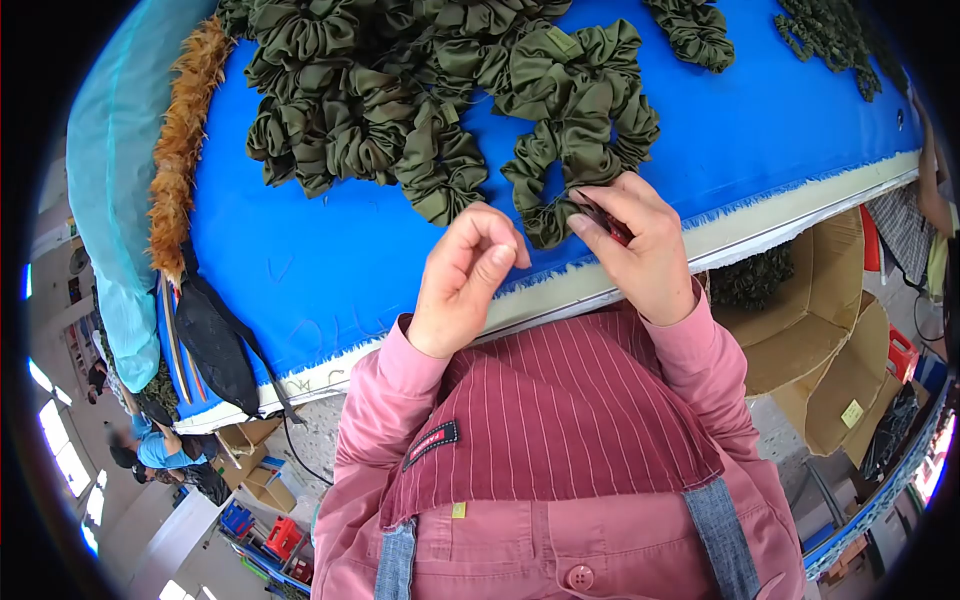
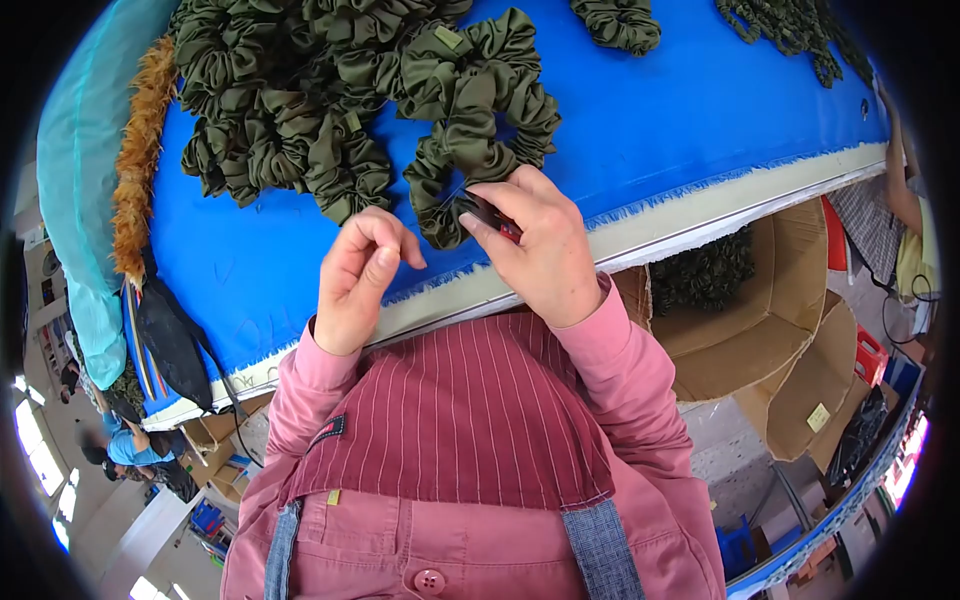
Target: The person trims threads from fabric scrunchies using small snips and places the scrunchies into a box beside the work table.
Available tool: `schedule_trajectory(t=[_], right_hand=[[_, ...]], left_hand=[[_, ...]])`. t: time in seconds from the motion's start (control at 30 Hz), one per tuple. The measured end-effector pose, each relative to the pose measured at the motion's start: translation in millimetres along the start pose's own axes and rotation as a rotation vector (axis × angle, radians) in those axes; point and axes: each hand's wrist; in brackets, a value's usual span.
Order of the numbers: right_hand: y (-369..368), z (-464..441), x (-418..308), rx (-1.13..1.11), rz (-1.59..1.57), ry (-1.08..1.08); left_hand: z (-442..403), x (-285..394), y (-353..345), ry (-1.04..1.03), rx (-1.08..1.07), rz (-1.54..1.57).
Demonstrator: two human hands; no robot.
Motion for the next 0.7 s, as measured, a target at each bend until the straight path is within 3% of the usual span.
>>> schedule_trajectory(t=[0.1, 0.13, 0.27, 0.47, 0.6, 0.7], right_hand=[[0.6, 3.4, 0.9, -0.006, -0.11, 0.047], [-0.5, 3.9, 0.3, -0.007, -0.108, 0.047], [-12.4, 6.5, -4.8, 0.032, 0.086, 0.234], [-17.5, 8.0, 4.1, 0.034, 0.232, 0.299], [5.4, 5.8, -0.6, -0.041, -0.305, -0.124], [23.1, 1.0, -5.5, 0.06, -0.583, -0.277]], left_hand=[[-1.8, -1.7, -9.7, 0.029, 0.268, 0.222], [-3.3, -0.6, -10.7, 0.028, 0.268, 0.224], [-15.1, 8.3, -11.1, -0.145, 0.238, -0.432], [-27.8, -0.8, -12.7, -0.263, 0.062, -0.848], [-30.7, 8.9, -5.5, -0.386, 0.06, -0.787], [-26.8, 17.7, -5.2, -0.328, 0.095, -0.663]])
Point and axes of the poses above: each hand's wrist, its own z-axis away from the middle knuckle, its own y-axis out of the back of the hand, x = y × z, and after that the axes turned 6 degrees about z, right-handed
